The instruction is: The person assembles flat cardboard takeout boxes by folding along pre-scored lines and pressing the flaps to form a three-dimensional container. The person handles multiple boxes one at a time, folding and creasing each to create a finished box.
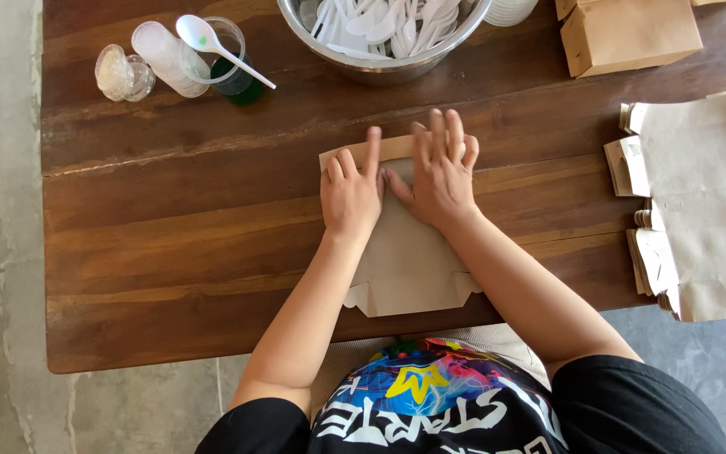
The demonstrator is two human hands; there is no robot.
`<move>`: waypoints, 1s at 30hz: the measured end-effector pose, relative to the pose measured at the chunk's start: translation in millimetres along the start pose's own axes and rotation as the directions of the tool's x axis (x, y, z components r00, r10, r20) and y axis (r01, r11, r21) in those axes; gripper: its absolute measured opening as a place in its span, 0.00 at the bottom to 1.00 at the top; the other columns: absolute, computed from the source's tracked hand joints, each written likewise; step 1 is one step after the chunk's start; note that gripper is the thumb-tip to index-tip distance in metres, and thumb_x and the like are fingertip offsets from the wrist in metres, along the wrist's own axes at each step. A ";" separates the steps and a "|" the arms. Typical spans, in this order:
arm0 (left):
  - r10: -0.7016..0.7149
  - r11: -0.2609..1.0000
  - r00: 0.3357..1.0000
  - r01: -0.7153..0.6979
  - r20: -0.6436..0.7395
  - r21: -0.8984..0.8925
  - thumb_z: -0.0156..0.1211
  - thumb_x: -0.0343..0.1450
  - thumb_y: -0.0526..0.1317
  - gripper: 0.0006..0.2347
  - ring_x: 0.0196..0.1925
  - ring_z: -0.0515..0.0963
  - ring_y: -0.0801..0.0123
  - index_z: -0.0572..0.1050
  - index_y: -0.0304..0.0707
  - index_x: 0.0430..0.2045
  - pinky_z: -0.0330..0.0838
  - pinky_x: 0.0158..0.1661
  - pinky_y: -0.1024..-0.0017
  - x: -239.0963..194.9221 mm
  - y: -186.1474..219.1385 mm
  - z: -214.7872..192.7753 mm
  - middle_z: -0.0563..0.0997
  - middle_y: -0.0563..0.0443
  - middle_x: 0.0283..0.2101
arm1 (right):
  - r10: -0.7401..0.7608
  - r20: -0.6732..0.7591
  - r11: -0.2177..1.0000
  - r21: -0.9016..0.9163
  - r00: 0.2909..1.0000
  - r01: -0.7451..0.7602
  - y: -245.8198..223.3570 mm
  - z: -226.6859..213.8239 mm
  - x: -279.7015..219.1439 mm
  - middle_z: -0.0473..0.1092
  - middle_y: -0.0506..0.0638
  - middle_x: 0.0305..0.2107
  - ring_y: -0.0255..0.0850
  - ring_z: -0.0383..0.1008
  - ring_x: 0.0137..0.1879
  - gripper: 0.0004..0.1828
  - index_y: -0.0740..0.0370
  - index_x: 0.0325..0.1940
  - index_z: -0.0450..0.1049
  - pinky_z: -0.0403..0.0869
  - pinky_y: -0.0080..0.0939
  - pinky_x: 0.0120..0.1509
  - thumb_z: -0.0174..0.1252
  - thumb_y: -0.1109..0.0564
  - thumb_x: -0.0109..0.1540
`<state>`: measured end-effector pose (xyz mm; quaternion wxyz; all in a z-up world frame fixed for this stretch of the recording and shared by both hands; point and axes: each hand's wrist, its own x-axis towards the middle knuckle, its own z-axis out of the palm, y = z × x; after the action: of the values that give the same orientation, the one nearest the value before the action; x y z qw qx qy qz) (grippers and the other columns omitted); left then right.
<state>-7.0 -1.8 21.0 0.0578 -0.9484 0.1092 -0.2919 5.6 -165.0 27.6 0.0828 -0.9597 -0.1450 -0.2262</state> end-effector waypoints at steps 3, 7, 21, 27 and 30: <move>0.006 1.000 1.000 -0.006 0.011 -0.026 0.63 0.66 0.53 0.27 0.36 0.69 0.52 0.72 0.44 0.59 0.69 0.38 0.62 0.5 -2.5 4.1 0.69 0.40 0.36 | -0.131 -0.071 0.989 0.065 0.989 0.135 -1.4 0.2 1.6 0.61 0.62 0.66 0.62 0.47 0.76 0.30 0.52 0.64 0.73 0.49 0.63 0.67 0.57 0.36 0.62; -0.018 1.000 1.000 0.018 0.022 -0.013 0.65 0.63 0.55 0.29 0.37 0.69 0.53 0.73 0.36 0.55 0.70 0.40 0.64 -3.0 -0.7 16.4 0.69 0.40 0.37 | -0.133 -0.119 0.988 0.058 0.984 0.141 1.8 6.4 0.2 0.64 0.63 0.62 0.62 0.50 0.75 0.29 0.52 0.60 0.75 0.51 0.61 0.67 0.57 0.35 0.62; -0.018 1.000 0.997 0.018 0.069 -0.007 0.61 0.68 0.55 0.27 0.39 0.71 0.54 0.72 0.37 0.57 0.70 0.40 0.63 -1.7 -2.3 10.0 0.70 0.40 0.38 | -0.098 -0.095 0.992 0.069 0.991 0.104 1.2 2.2 0.5 0.62 0.63 0.67 0.62 0.47 0.76 0.28 0.49 0.62 0.76 0.48 0.61 0.68 0.60 0.37 0.61; -0.074 0.996 0.985 0.065 0.157 0.063 0.58 0.67 0.60 0.33 0.41 0.70 0.59 0.72 0.23 0.54 0.70 0.44 0.68 -8.1 1.0 22.8 0.70 0.42 0.40 | 0.044 -0.009 0.999 0.004 0.999 -0.044 8.7 20.4 -6.1 0.59 0.71 0.66 0.63 0.46 0.77 0.44 0.73 0.58 0.68 0.49 0.58 0.67 0.60 0.29 0.59; -0.014 1.000 0.998 0.013 0.059 0.009 0.59 0.71 0.52 0.33 0.38 0.70 0.53 0.59 0.41 0.71 0.72 0.41 0.62 2.5 -1.0 -4.9 0.67 0.41 0.36 | -0.039 -0.002 0.994 0.098 0.999 0.039 3.4 3.8 -0.2 0.56 0.68 0.68 0.65 0.41 0.78 0.44 0.60 0.74 0.61 0.46 0.65 0.68 0.61 0.37 0.60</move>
<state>-7.6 -1.7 26.5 0.0632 -0.9571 0.0997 -0.2645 8.1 -167.4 23.8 0.1251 -0.9515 -0.1746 -0.2203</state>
